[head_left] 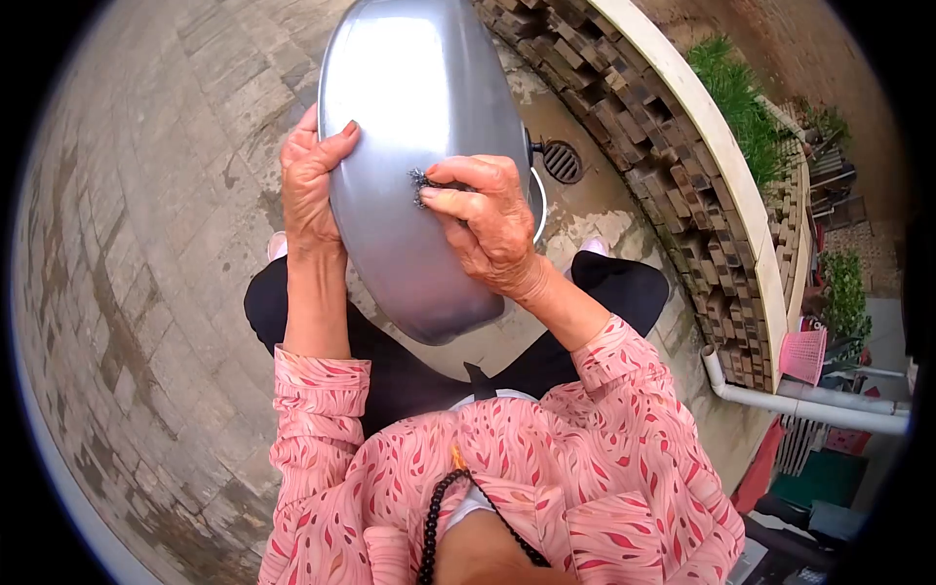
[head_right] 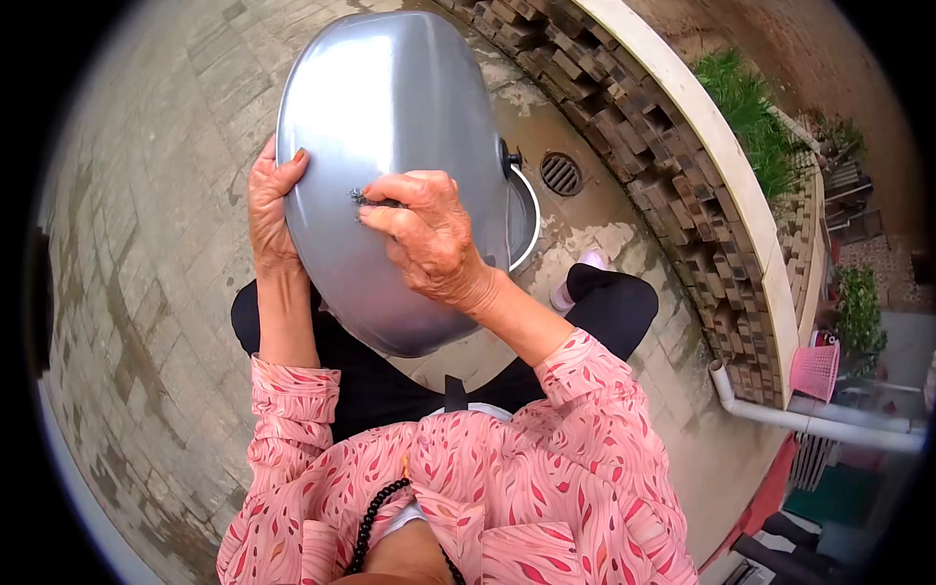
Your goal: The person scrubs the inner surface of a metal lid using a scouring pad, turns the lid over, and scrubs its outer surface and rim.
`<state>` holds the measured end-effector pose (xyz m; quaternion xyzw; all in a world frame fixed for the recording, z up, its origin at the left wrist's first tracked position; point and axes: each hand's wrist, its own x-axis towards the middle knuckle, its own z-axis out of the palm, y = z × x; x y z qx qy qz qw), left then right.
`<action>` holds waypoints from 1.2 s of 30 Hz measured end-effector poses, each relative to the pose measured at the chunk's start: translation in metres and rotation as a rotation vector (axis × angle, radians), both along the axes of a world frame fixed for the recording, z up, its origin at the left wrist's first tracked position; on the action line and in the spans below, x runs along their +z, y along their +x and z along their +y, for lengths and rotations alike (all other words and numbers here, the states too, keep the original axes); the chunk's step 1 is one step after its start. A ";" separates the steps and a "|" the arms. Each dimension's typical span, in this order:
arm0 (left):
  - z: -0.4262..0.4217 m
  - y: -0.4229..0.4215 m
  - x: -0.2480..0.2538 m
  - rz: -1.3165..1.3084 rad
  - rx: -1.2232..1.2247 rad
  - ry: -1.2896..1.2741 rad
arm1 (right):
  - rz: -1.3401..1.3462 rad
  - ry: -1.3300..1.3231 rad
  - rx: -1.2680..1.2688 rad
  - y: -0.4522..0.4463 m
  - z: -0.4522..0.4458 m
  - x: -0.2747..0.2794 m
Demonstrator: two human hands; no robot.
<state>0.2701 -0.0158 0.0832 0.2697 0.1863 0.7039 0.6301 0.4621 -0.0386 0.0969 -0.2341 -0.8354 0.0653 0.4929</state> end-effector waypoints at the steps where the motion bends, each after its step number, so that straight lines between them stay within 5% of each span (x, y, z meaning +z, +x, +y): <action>1: -0.002 -0.003 0.007 0.087 0.026 -0.016 | 0.103 -0.071 -0.018 0.001 -0.002 -0.004; 6: 0.003 -0.023 0.012 0.389 0.233 -0.043 | 0.729 -0.681 -0.284 0.050 0.019 -0.053; 8: 0.014 -0.033 0.011 0.467 0.317 -0.073 | 1.200 -0.979 -0.200 0.101 0.049 -0.130; 10: 0.025 -0.050 0.008 0.542 0.420 -0.105 | 1.236 -1.068 -0.539 0.156 0.077 -0.239; 12: 0.034 -0.048 0.021 0.665 0.595 -0.161 | 1.318 -1.362 -0.857 0.170 0.088 -0.278; 15: 0.049 -0.077 0.034 0.636 0.592 -0.161 | 0.631 -1.156 -1.167 0.183 0.100 -0.385; 18: 0.051 -0.074 0.032 0.497 0.548 -0.152 | 0.006 -0.837 -1.136 0.184 0.099 -0.406; 20: 0.042 -0.089 0.026 0.490 0.518 -0.127 | -0.336 -1.037 -1.103 0.170 0.083 -0.428; 21: 0.046 -0.091 0.028 0.497 0.210 -0.061 | -0.459 -1.285 -0.988 0.169 0.084 -0.439; 22: 0.044 -0.092 0.024 0.391 0.366 -0.106 | -0.307 -1.419 -1.013 0.170 0.087 -0.454; 23: 0.051 -0.069 0.022 0.408 0.373 -0.064 | 0.328 -1.617 -1.027 0.164 0.087 -0.423; 24: 0.054 -0.059 0.022 0.460 0.294 -0.063 | 0.832 -1.786 -0.878 0.179 0.088 -0.474; 26: 0.066 -0.036 0.026 0.506 0.132 -0.042 | 1.479 -1.678 -0.792 0.188 0.114 -0.414; 30: 0.060 -0.033 0.017 0.393 0.136 -0.092 | 1.497 -1.292 -0.342 0.231 0.185 -0.305; 36: 0.054 -0.021 0.016 0.266 0.029 -0.058 | 0.745 -0.960 0.166 0.108 0.260 -0.031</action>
